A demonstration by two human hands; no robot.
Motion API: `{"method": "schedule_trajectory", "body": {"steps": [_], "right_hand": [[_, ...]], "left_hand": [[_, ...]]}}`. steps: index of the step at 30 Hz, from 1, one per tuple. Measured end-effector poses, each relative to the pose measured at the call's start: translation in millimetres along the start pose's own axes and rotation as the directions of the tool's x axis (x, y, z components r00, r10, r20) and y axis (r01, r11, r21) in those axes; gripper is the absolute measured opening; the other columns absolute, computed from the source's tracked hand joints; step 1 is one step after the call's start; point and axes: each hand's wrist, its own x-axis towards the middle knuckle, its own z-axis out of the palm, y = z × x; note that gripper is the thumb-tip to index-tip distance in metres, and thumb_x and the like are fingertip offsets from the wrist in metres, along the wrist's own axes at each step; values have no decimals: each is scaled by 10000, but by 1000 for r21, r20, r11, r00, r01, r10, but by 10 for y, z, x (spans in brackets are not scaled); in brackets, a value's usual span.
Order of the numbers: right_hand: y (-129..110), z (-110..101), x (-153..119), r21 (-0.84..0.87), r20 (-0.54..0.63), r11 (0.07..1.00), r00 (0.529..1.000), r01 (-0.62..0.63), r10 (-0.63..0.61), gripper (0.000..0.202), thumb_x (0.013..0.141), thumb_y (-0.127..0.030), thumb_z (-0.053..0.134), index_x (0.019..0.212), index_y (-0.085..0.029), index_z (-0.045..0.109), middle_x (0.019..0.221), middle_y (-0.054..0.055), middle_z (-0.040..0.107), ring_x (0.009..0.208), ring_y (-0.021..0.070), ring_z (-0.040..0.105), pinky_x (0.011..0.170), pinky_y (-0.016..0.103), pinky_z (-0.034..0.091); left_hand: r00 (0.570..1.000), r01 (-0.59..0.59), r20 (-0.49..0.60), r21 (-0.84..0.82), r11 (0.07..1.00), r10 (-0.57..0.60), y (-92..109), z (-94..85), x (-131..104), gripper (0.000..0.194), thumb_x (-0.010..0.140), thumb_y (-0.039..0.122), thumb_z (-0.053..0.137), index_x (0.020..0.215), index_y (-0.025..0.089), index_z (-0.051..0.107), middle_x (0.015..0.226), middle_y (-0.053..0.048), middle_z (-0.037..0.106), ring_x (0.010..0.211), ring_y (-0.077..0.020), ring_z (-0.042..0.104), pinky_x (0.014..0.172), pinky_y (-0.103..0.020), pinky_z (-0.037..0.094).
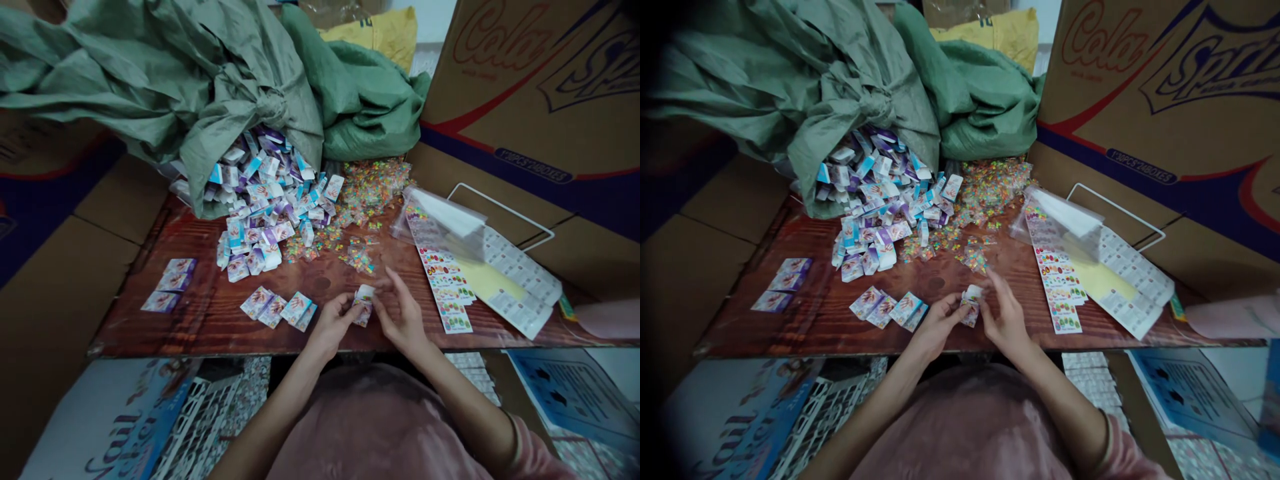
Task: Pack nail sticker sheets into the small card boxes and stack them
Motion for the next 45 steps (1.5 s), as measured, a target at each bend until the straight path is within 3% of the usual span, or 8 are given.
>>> {"method": "schedule_trajectory", "body": {"steps": [5, 15, 22, 25, 28, 34, 40, 45], "right_hand": [[42, -18, 51, -183, 105, 968, 982, 173, -156, 692, 897, -87, 466, 1480, -321, 177, 1109, 50, 652, 986, 185, 635, 1075, 531, 363], [-58, -46, 109, -293, 274, 932, 952, 214, -132, 727, 883, -31, 347, 1503, -318, 99, 1027, 37, 648, 964, 176, 616, 1098, 551, 300], [-56, -77, 147, -177, 295, 979, 954, 101, -46, 706, 832, -17, 382, 1464, -307, 259, 988, 33, 636, 975, 179, 604, 1052, 501, 377], [-21, -80, 159, 39, 231, 990, 965, -139, 126, 649, 816, -60, 455, 1413, -283, 330, 874, 12, 637, 827, 158, 634, 829, 344, 528], [-1, -77, 164, 185, 213, 924, 932, -334, 294, 641, 779, -91, 531, 1375, -252, 358, 761, -17, 628, 698, 142, 634, 659, 255, 527], [-68, -110, 226, 60, 322, 964, 919, -260, 228, 616, 750, -46, 487, 1315, -293, 474, 837, -1, 672, 737, 145, 650, 677, 260, 527], [-59, -150, 286, 174, 248, 911, 912, -375, 328, 642, 702, -49, 525, 1302, -258, 435, 762, -21, 662, 694, 139, 655, 648, 239, 521], [-39, -119, 255, 54, 303, 948, 910, -315, 285, 595, 722, -33, 496, 1270, -265, 489, 774, -17, 674, 717, 139, 663, 690, 251, 525]], "left_hand": [[999, -25, 22, 17, 1000, 25, -27, -3, 6, 328, 668, 339, 775, 918, 152, 675, 873, -36, 699, 778, -137, 611, 737, -241, 457], [998, -53, -18, 36, 998, 53, -51, 25, 22, 309, 637, 316, 787, 870, 146, 673, 851, -36, 696, 783, -146, 609, 757, -259, 456], [998, -57, -21, 102, 993, 59, -33, 47, 12, 286, 631, 304, 783, 850, 146, 689, 833, -37, 701, 773, -153, 608, 765, -266, 449], [998, -58, -13, 131, 990, 60, -12, 55, -1, 273, 644, 305, 773, 846, 139, 693, 824, -40, 699, 764, -153, 604, 747, -262, 452], [998, -59, -10, 138, 989, 61, -5, 55, -7, 284, 650, 319, 770, 857, 136, 699, 834, -47, 701, 760, -153, 604, 735, -259, 454], [999, -50, -12, 127, 991, 52, -10, 49, -5, 322, 649, 364, 775, 860, 132, 700, 831, -55, 702, 749, -154, 604, 730, -265, 461], [997, -72, 8, 150, 986, 72, 5, 59, 2, 329, 674, 381, 756, 892, 140, 707, 866, -59, 714, 782, -167, 616, 752, -272, 460], [997, -79, 3, 177, 981, 80, -18, 52, 11, 332, 677, 383, 754, 888, 130, 712, 867, -71, 715, 791, -178, 620, 749, -272, 460]]}}
